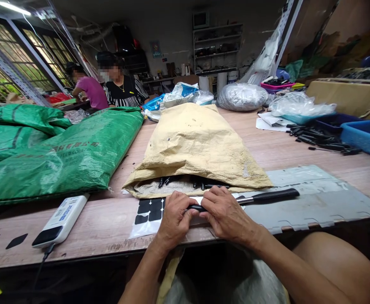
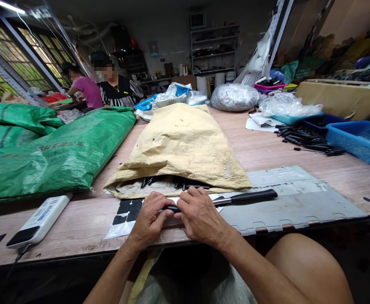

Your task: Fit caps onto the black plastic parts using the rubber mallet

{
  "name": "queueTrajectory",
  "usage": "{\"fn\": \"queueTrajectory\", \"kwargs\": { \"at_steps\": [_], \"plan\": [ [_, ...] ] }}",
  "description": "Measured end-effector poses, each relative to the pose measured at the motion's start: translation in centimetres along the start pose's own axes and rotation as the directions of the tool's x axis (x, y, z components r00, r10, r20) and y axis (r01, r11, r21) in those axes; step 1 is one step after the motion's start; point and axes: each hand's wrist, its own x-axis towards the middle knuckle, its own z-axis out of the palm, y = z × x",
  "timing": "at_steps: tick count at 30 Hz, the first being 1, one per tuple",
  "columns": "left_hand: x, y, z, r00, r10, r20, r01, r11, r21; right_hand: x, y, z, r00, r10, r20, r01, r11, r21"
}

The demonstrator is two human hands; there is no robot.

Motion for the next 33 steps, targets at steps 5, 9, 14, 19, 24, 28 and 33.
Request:
{"fn": "queueTrajectory", "kwargs": {
  "at_steps": [5, 9, 14, 19, 24, 28, 33],
  "plan": [
    [0.1, -0.1, -0.1, 0.999, -0.047, 0.022, 0.047, 0.999, -0.002, -0.1, 0.5, -0.3, 1.0, 0.003, 0.021, -0.003, 1.0, 0.021],
    [0.3, -0.3, -0.2, 0.996, -0.074, 0.045, 0.075, 0.997, -0.016, -0.4, 1.0, -1.1, 0.999, 0.031, 0.014, -0.032, 0.997, 0.071],
    [0.3, -0.3, -0.2, 0.995, -0.086, 0.058, 0.088, 0.996, -0.031, -0.5, 1.2, -1.4, 0.999, 0.053, 0.009, -0.054, 0.996, 0.076],
    [0.2, -0.2, -0.1, 0.994, -0.066, 0.086, 0.067, 0.998, -0.015, -0.5, 0.9, -1.1, 1.0, 0.026, 0.016, -0.027, 0.999, 0.041],
    [0.2, -0.1, -0.1, 0.992, -0.077, 0.101, 0.078, 0.997, -0.01, -0.5, 0.8, -0.7, 1.0, -0.003, 0.022, 0.003, 1.0, 0.006],
    [0.1, 0.2, -0.1, 0.993, -0.072, 0.093, 0.074, 0.997, -0.021, -0.4, 0.8, -0.6, 0.999, 0.001, 0.036, -0.001, 1.0, 0.001],
    [0.1, 0.3, 0.0, 0.995, -0.073, 0.071, 0.076, 0.997, -0.03, -0.3, 0.8, -0.7, 0.999, -0.001, 0.037, 0.0, 0.999, 0.038]
  ]
}}
